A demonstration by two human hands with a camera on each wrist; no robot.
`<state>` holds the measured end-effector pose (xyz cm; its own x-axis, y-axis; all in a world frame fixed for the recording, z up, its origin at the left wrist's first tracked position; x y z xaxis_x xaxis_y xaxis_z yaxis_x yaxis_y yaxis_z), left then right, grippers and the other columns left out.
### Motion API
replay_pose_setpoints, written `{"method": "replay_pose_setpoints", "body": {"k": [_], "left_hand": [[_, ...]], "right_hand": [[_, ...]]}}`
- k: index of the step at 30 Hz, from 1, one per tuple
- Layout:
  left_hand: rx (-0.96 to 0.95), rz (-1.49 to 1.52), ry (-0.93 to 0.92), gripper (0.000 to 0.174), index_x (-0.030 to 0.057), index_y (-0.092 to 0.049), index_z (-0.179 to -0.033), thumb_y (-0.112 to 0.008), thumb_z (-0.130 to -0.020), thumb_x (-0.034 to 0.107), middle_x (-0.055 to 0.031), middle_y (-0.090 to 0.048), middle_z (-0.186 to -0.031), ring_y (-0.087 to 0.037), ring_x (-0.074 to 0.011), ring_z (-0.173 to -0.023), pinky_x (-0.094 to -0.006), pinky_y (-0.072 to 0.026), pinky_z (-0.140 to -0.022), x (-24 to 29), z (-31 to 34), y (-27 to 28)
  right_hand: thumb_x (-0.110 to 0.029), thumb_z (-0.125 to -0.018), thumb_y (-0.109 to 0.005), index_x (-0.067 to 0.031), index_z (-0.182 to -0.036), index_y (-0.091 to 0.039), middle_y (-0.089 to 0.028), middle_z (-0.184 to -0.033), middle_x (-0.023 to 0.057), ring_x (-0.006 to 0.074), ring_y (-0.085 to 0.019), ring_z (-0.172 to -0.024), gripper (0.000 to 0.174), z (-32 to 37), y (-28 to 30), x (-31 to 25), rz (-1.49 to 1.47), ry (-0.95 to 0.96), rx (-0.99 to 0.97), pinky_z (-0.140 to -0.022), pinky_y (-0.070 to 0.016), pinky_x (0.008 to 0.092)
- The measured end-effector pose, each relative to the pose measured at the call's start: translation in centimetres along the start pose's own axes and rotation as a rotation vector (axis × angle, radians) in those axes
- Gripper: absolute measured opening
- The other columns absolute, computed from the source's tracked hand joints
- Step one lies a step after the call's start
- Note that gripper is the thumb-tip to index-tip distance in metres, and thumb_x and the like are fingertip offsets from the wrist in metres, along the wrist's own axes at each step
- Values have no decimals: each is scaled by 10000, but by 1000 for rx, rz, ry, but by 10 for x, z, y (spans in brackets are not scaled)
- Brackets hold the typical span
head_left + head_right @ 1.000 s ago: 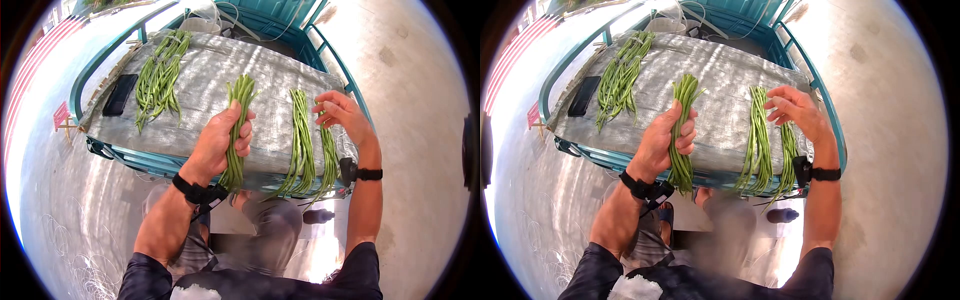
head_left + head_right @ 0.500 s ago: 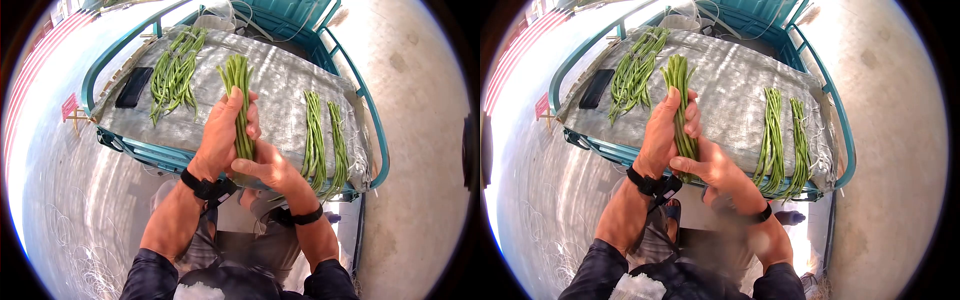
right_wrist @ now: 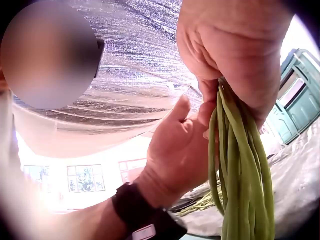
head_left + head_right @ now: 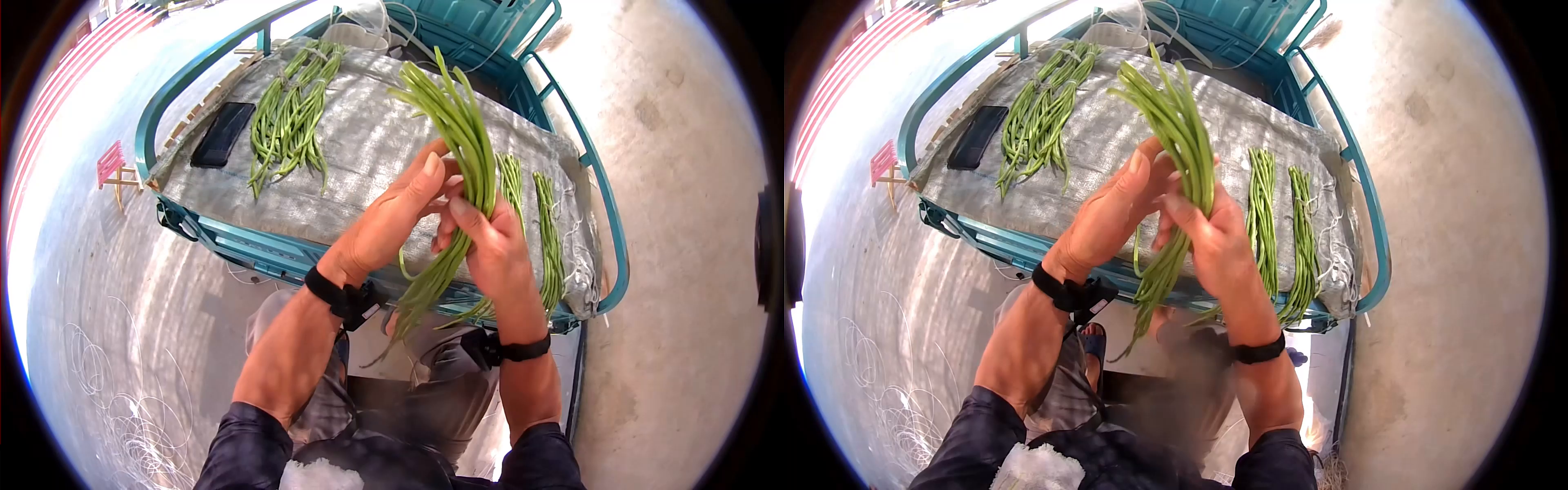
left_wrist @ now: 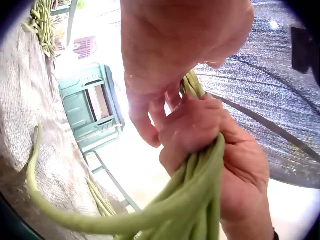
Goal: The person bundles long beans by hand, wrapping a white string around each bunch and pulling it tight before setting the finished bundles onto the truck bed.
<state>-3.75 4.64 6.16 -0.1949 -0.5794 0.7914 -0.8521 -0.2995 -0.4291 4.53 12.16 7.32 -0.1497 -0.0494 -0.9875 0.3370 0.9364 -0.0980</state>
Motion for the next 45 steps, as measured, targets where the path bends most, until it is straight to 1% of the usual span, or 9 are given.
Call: {"method": "replay_pose_setpoints", "body": {"k": [5, 11, 15, 25, 27, 32, 39, 43, 45], "left_hand": [[243, -443, 79, 617, 48, -429, -1559, -393, -1128, 487, -194, -574, -1483, -545, -304, -1374, -445, -460, -1096, -24, -16, 47], [-43, -674, 252, 431, -30, -563, -1378, -500, -1087, 282, -165, -743, -1181, -693, -274, -1123, -410, -518, -972, -67, -3, 44], [-68, -1148, 274, 346, -46, -623, -1183, -571, -1029, 259, -291, -718, -1009, -710, -431, -974, -511, -536, -854, -61, 11, 11], [-221, -928, 382, 365, -4, -650, -990, -658, -992, 361, -226, -703, -782, -701, -442, -810, -523, -535, -714, -51, 31, -15], [-213, -1114, 318, 351, 23, -646, -869, -646, -996, 350, -219, -702, -765, -703, -436, -782, -528, -540, -694, -40, 28, -14], [4, -1390, 162, 319, 64, -668, -895, -558, -1043, 325, -213, -701, -799, -695, -430, -820, -551, -526, -736, -31, 23, 18], [53, -1338, 155, 237, 62, -669, -1010, -603, -1022, 289, -197, -715, -816, -700, -423, -824, -541, -529, -753, -33, 24, 25], [7, -1319, 153, 210, 55, -672, -1041, -650, -987, 257, -197, -718, -866, -700, -407, -866, -523, -535, -782, -39, 27, 23], [-23, -1305, 97, 216, 48, -670, -1064, -672, -964, 240, -196, -714, -931, -691, -399, -922, -508, -537, -811, -39, 27, 18]], "right_hand": [[-137, -1024, -664, -4, -1082, -637, -660, -816, 69, 182, -666, -701, 147, -53, 62, 18, -111, -103, 223, -669, -601, 355], [-73, -999, -682, 60, -1057, -647, -701, -852, 119, 204, -702, -704, 149, -94, 141, 128, 42, -505, 193, -635, -614, 370], [-70, -1021, -649, 40, -1030, -664, -705, -877, 103, 184, -696, -730, 111, -94, 139, 127, -104, -510, 204, -663, -621, 350], [-95, -1050, -617, 12, -1174, -568, -644, -961, 69, 111, -611, -751, 171, -112, 129, 106, -555, -517, 51, -614, -562, 281], [-88, -1046, -623, 11, -1185, -562, -640, -964, 68, 108, -602, -752, 181, -111, 124, 102, -712, -513, 18, -607, -558, 276], [-127, -977, -726, 62, -1044, -617, -689, -864, 143, 243, -730, -704, 229, -93, 129, 115, 77, -476, 232, -596, -610, 364], [-283, -887, -817, 121, -1062, -647, -704, -895, 183, 240, -722, -696, 472, -111, 142, 85, 1237, -282, 219, -592, -588, 385], [-282, -847, -815, 43, -1110, -678, -727, -995, 219, 359, -726, -917, 440, -96, 117, 57, 1583, -201, 200, -807, -571, 450], [-228, -862, -775, 0, -1081, -695, -718, -1017, 213, 392, -697, -976, 326, -99, 110, 47, 1609, 30, 237, -860, -550, 463]]}}
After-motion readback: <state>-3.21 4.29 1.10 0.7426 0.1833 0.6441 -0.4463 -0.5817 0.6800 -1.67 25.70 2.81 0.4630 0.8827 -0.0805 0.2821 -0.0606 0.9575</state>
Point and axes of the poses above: each hand's wrist, its own z-axis away from the middle knuckle, its own y-axis out of the back of the hand, x = y × z, the point moved 8 cm from there along -z, towards the middle knuckle
